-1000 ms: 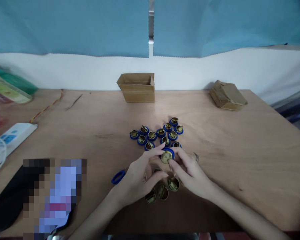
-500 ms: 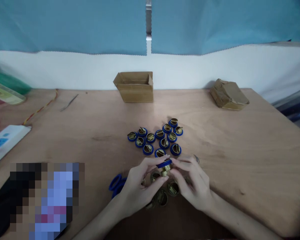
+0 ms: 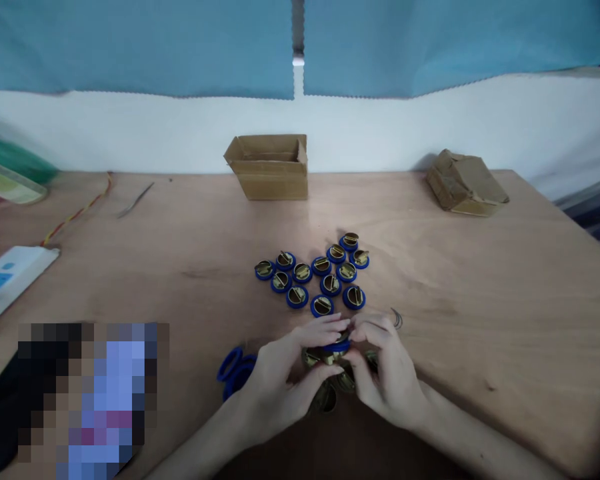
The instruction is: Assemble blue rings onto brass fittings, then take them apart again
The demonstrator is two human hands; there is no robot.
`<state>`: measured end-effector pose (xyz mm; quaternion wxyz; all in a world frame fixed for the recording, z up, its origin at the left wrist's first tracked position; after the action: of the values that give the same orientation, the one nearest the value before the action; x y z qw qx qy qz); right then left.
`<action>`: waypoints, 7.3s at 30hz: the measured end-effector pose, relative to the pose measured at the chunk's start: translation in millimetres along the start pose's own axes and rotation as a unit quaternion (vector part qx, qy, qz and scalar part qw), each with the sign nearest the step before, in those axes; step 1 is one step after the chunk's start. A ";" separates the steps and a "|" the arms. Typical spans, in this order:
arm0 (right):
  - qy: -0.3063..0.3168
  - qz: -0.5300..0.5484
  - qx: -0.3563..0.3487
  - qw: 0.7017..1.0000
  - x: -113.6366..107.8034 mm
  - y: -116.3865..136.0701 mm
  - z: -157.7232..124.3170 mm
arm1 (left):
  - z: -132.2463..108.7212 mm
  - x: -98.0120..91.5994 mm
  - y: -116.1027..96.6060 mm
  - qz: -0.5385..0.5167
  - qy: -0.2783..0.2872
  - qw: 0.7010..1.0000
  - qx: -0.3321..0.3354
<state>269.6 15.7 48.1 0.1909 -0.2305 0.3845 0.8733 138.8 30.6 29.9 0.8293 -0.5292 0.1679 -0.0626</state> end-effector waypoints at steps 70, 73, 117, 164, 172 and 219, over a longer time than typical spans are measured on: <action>0.118 0.272 0.199 0.934 16.0 -38.5 0.7 | -5.6 -4.5 21.6 0.069 -0.070 0.991 -0.088; 0.171 0.329 0.244 0.896 23.0 -42.7 0.3 | -7.1 -5.8 22.9 0.075 -0.055 0.992 -0.088; 0.204 0.376 0.316 0.847 40.9 -53.0 -8.6 | -2.2 -8.4 22.5 0.075 -0.025 0.992 -0.099; 0.038 0.091 0.010 0.995 3.1 5.4 0.7 | -8.9 12.5 53.9 -0.135 0.074 0.939 -0.309; 0.063 0.046 0.085 0.993 7.7 -16.8 4.0 | -8.0 10.3 53.0 -0.050 0.069 0.953 -0.291; 0.116 0.183 0.259 0.941 -11.7 -57.5 12.5 | 4.7 -23.9 26.2 0.134 0.045 0.980 -0.143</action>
<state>305.4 59.7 28.4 0.0347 -0.1986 0.6521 0.7308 116.1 52.6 13.3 0.7376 -0.6115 0.2818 0.0501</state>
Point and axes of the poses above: each hand's wrist, its own z-axis towards the middle knuckle, its own x-axis out of the palm, y = z × x, the point moved 10 cm from there along z, towards the middle knuckle, and after that the axes turned 1 degree about -z, right-handed, at the moved point
